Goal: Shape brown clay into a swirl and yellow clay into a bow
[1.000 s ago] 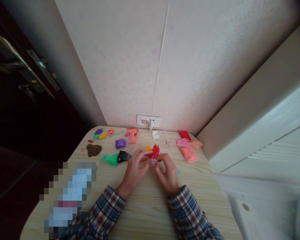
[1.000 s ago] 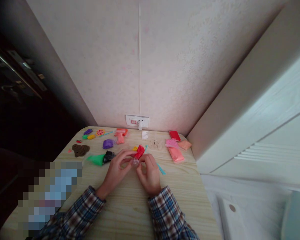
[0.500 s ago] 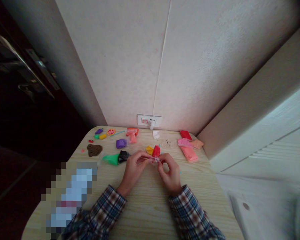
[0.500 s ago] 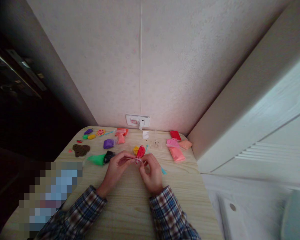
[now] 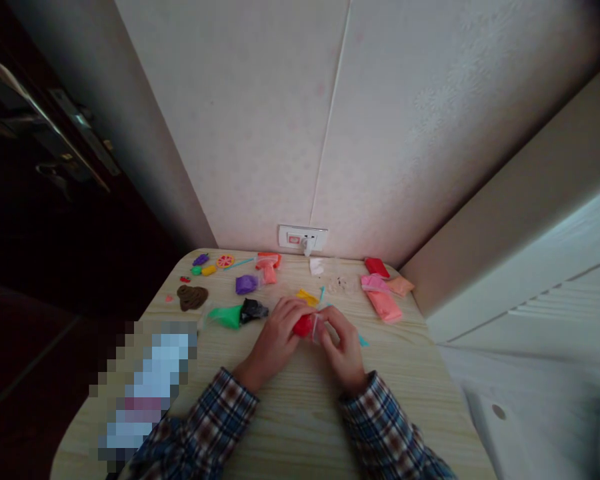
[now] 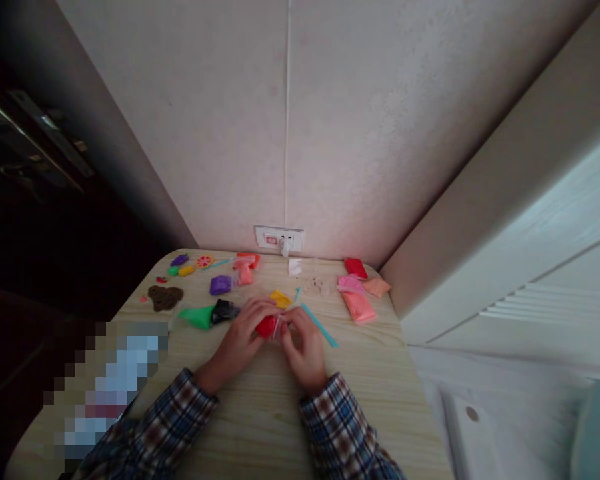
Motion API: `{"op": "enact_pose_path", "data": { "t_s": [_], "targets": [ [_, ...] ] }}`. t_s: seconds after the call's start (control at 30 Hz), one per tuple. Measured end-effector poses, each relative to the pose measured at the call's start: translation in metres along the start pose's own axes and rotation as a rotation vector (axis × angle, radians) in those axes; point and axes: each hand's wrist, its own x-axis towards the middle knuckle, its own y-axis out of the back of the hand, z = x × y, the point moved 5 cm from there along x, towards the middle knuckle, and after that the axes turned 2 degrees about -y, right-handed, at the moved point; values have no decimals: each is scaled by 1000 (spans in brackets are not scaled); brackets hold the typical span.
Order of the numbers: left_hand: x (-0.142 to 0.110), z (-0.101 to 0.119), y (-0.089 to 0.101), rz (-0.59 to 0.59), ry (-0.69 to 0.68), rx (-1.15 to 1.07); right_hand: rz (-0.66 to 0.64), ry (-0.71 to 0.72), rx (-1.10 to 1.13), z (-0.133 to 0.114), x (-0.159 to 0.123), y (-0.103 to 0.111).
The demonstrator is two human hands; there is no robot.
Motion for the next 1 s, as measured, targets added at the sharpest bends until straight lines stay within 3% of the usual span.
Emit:
{"op": "enact_pose_path", "data": {
  "t_s": [0.2,0.3,0.4,0.53,0.83,1.0],
  "targets": [
    [0,-13,17,156,250,-106,135,-183,-307,21,2,16],
    [-1,-17,19,178,394,-203,66,-223,-596,27,1,9],
    [0,-14,17,136,439,-255,11,-259,-853,26,0,2],
    [-1,-10,15,120,414,-289,28,-291,-1037,23,0,7],
    [-4,-6,16,139,384,-370,15,-268,-1098,29,-5,15],
    [-7,-12,18,165,477,-417,159,-256,-839,26,-2,30]
  ]
}}
